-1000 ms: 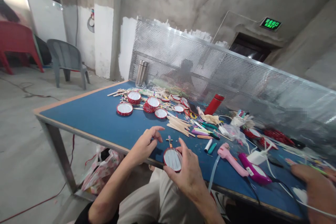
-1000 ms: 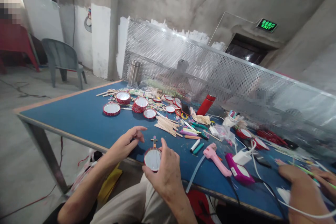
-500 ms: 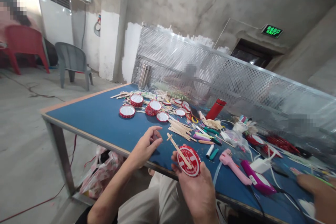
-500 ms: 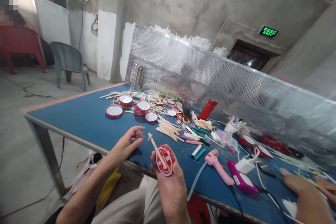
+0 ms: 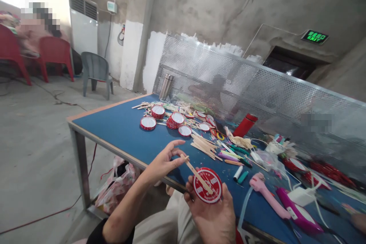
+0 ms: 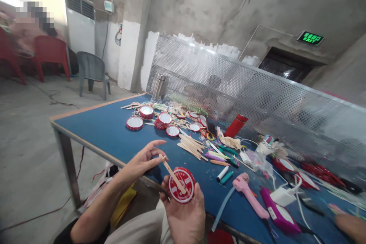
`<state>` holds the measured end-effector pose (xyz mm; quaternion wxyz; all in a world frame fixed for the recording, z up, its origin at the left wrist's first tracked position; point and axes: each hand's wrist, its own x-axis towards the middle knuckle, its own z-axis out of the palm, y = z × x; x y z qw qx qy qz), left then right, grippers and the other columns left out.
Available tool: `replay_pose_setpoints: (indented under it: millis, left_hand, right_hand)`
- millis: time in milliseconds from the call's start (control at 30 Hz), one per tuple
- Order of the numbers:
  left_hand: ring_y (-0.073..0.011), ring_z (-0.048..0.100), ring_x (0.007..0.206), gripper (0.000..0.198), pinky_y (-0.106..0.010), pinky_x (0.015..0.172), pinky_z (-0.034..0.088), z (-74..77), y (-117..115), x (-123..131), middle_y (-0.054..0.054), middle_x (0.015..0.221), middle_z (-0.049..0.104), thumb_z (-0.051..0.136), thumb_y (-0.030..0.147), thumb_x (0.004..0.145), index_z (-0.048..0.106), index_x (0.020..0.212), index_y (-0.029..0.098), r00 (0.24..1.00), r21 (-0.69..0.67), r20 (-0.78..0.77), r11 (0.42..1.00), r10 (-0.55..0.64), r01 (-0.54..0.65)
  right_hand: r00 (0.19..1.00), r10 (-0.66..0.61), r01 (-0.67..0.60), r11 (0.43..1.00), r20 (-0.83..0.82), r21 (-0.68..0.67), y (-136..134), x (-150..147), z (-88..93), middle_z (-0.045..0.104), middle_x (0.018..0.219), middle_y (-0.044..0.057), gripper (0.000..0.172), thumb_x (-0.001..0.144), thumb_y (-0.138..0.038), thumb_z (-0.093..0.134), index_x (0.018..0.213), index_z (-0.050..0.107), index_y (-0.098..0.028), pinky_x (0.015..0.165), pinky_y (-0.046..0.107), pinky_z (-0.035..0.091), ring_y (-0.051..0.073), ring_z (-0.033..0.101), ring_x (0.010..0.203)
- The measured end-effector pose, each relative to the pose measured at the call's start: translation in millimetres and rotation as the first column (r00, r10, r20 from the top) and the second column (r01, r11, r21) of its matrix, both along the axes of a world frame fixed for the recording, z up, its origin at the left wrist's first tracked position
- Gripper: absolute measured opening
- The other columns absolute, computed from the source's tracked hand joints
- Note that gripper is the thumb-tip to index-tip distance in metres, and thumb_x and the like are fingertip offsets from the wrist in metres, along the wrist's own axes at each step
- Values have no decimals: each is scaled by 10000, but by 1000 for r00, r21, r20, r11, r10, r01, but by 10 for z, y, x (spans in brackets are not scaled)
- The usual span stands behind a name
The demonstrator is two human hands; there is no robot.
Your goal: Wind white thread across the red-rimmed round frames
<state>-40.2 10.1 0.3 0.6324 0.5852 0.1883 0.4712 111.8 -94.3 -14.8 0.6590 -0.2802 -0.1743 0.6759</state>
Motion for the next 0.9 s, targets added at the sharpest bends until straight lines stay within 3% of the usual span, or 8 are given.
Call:
replay_pose_setpoints:
  millis: [300,900]
  left_hand:
    - [-83,521,637,551,-179,511,329,-48,40,16,30,773,580,678,333,776,412,1241,203,1000,-38,28,999,2,-1]
    - [-120,580,753,591,-213,646,396,-62,48,18,29,758,612,677,268,776,357,1266,185,997,-25,60,998,58,-57]
  right_hand:
    - [999,-29,29,1000,27,0,-3,-20,20,720,952,127,505,730,-641,551,941,716,-213,765,421,460,270,663,885]
    - [999,-5,5,1000,32,-1,4,-54,52,718,975,127,492,740,-618,567,953,718,-200,764,388,464,261,663,916]
